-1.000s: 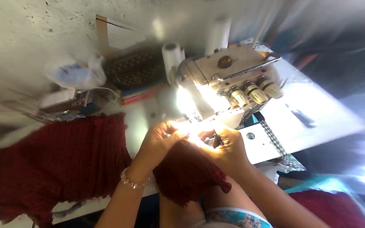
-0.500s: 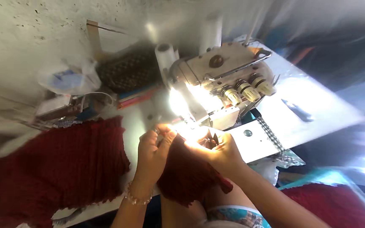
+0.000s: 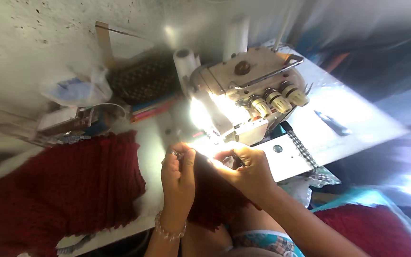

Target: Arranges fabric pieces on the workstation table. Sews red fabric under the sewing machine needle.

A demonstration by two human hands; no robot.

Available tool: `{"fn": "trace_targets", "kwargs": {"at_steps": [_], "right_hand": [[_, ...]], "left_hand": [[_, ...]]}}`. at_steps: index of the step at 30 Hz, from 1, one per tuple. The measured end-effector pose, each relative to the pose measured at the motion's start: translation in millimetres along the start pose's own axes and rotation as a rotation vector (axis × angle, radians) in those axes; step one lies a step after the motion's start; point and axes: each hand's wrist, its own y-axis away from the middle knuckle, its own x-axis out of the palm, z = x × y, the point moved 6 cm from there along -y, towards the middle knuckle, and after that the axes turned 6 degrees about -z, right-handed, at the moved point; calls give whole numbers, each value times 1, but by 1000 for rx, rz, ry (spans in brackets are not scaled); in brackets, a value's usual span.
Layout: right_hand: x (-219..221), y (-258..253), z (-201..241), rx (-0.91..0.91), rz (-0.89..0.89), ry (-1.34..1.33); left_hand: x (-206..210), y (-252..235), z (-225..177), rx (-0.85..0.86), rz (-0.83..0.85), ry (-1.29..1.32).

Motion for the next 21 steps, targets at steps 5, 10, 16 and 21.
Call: {"fn": "trace_targets", "kwargs": {"at_steps": [5, 10, 16, 21], "right_hand": [[14, 5, 3, 39, 105, -100], [54, 25, 55, 168, 288, -680], [20, 10, 19, 327, -19, -534], [-2, 42, -48, 593, -139, -289]], "left_hand": [[-9, 14, -3, 161, -104, -28], [-70, 24, -46, 538, -206, -310], [-13, -33, -37, 578, 203, -521], [43, -12, 31, 395, 252, -665]]}}
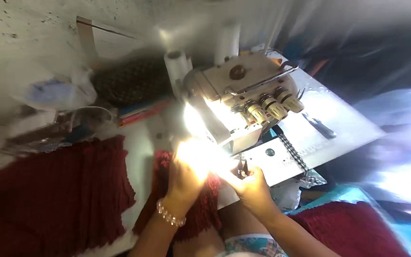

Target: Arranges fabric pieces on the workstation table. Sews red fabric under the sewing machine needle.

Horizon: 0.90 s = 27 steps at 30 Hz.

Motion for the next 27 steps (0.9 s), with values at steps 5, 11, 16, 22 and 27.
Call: {"fn": "trace_targets", "kwargs": {"at_steps": [5, 11, 16, 22, 27], "right_hand": [[0, -4, -8, 30, 59, -16], [-6, -7, 0, -70, 112, -17], [-4, -14, -4, -62, 110, 16], [4, -19, 2, -249, 185, -44], [2, -22, 2, -340, 200, 173]], "left_hand": [[-1, 4, 2, -80, -27, -7], [-3, -2, -6, -159, -28, -47], [-5, -5, -6, -183, -41, -83], [-5, -9, -1, -232, -5, -57], [-5, -10, 3, -248, -52, -18]]}}
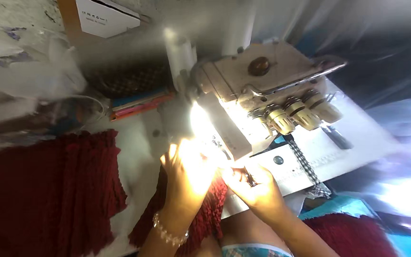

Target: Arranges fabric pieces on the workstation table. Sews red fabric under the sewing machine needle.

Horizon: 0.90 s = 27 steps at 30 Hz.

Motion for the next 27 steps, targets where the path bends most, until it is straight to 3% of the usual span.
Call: {"fn": "trace_targets", "kwargs": {"at_steps": [3, 4, 10, 16, 18, 24, 27], "right_hand": [[0, 0, 1, 17, 12, 9], [-1, -1, 1, 25, 20, 15], [-5, -10, 3, 126, 131, 74], [-13, -15, 12, 322, 459, -55], [-20, -18, 17, 262, 476, 19], [-24, -26, 36, -145, 265, 545], [-19, -34, 37, -254, 226, 610]], "left_hand": [[-15, 15, -8, 152, -228, -50], [-20, 23, -14, 210, -235, -31], [-10, 56, -27, 353, -54, -55], [-8, 63, -29, 392, -50, -162], [-6, 65, -30, 403, -60, -191], [-5, 67, -31, 395, -65, -199], [-6, 66, -32, 390, -67, -196]]}}
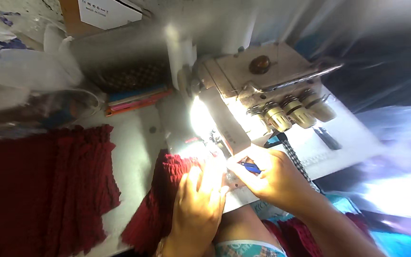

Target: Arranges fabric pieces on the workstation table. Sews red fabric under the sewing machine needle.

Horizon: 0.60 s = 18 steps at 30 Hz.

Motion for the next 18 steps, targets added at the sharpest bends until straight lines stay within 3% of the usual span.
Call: {"fn": "trace_targets", "kwargs": {"at_steps": [13, 18], "right_hand": [[6, -15, 5, -47, -159, 140], [-2, -11, 2, -30, -137, 129]], "left_hand": [[3, -10, 5, -61, 36, 11], [2, -11, 7, -80, 42, 17]]}}
